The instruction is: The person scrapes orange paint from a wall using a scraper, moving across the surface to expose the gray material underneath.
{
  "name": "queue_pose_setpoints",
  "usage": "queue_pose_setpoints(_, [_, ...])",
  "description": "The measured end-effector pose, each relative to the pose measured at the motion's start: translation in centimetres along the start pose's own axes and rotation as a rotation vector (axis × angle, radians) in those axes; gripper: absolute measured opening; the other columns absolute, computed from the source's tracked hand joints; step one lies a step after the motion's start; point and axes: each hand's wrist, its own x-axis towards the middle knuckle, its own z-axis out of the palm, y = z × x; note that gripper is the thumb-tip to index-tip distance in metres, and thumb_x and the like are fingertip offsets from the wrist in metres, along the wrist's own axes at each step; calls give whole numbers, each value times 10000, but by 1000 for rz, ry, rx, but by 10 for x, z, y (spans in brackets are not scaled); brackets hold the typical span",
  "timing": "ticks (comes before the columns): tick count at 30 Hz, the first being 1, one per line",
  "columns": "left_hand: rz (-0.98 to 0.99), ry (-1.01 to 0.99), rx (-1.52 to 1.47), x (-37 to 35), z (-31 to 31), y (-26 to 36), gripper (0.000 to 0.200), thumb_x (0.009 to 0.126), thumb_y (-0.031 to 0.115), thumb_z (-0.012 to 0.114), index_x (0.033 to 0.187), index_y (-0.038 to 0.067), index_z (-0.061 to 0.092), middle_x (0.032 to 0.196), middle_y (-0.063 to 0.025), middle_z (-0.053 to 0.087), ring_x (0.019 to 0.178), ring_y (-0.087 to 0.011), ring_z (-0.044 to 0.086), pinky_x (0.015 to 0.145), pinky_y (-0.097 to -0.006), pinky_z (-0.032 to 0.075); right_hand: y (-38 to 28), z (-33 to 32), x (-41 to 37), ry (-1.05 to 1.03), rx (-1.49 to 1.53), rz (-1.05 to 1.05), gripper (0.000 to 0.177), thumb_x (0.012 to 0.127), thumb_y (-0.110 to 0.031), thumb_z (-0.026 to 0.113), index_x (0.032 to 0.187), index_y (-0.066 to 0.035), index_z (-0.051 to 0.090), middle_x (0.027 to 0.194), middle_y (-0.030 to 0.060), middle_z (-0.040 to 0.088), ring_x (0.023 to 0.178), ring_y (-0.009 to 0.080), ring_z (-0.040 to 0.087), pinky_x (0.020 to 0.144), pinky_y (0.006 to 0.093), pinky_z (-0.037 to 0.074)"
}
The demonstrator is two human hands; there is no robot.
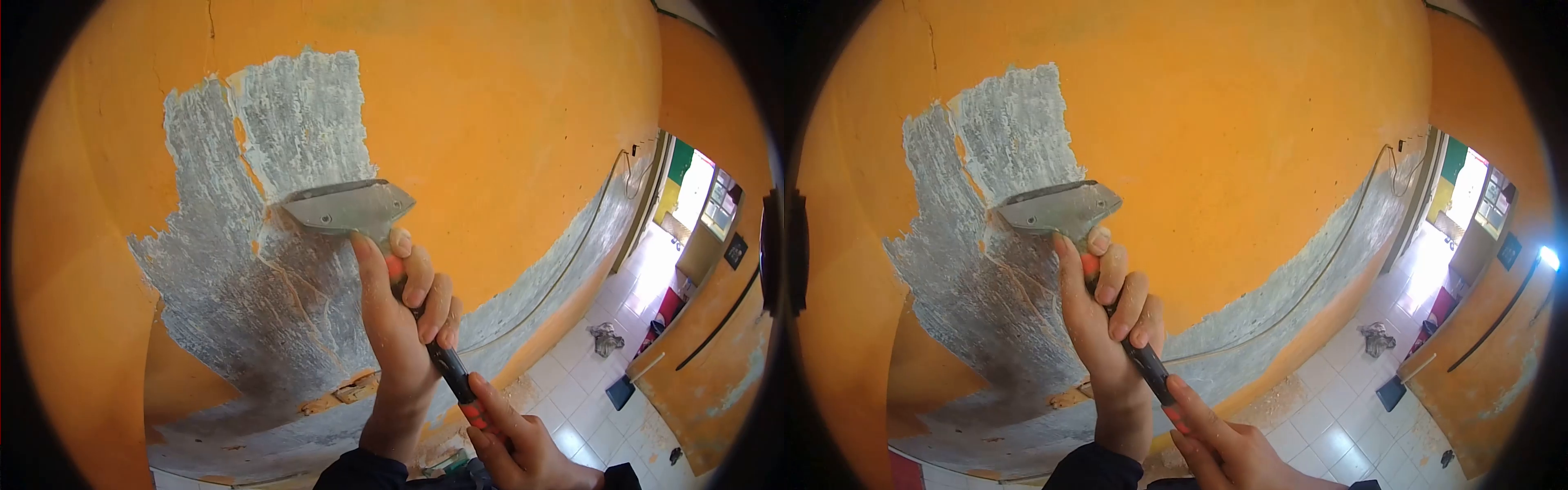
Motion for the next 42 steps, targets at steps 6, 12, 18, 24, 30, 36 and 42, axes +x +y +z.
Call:
queue_pose_setpoints(6, [43,-33,21,5,4,1,434,984,551,280,925,152,440,576,59,307,326,-38,242,277,-191,283,-16,-13,6,-137,103,247,521,953,-36,459,1444,1,290,1143,207,613,1027,213,611,864,291,451])
queue_pose_setpoints(12, [44,-31,11,7,9,3,431,984,550,284,918,151,434,579,53,307,326,-44,236,275,-195,276,-18,-13,7,-105,69,175,518,956,-39,452,1446,1,288,1107,180,622,906,170,605,818,279,458])
queue_pose_setpoints(18, [59,-38,36,12,15,7,435,981,553,297,916,147,439,583,48,306,328,-49,238,273,-201,274,-12,-7,12,-55,-99,100,593,913,6,505,1454,-5,260,770,64,611,604,87,536,572,242,430])
queue_pose_setpoints(24, [10,-55,-8,9,13,12,442,973,564,314,916,144,441,594,50,313,335,-50,242,278,-201,266,-8,0,12,-5,-21,-32,525,964,-45,440,1455,5,264,1148,149,580,842,154,596,784,266,461])
queue_pose_setpoints(30, [18,-85,-39,13,11,9,411,990,525,307,938,142,444,603,57,324,339,-44,260,275,-191,276,-17,-9,8,-130,160,169,576,942,7,449,1469,8,216,1328,148,513,812,131,561,721,242,474])
queue_pose_setpoints(36, [51,-199,-200,19,13,10,385,1005,474,322,982,113,454,619,63,332,354,-21,273,276,-173,286,-14,0,-8,39,37,-91,674,836,44,593,1439,-1,296,1230,185,590,703,176,610,622,272,491])
queue_pose_setpoints(42, [55,-298,-377,18,3,2,324,1023,360,348,1040,48,431,654,23,402,394,-41,392,304,-191,377,12,11,-29,206,-413,-235,570,784,40,623,1327,19,451,1062,227,654,650,295,649,564,332,514])
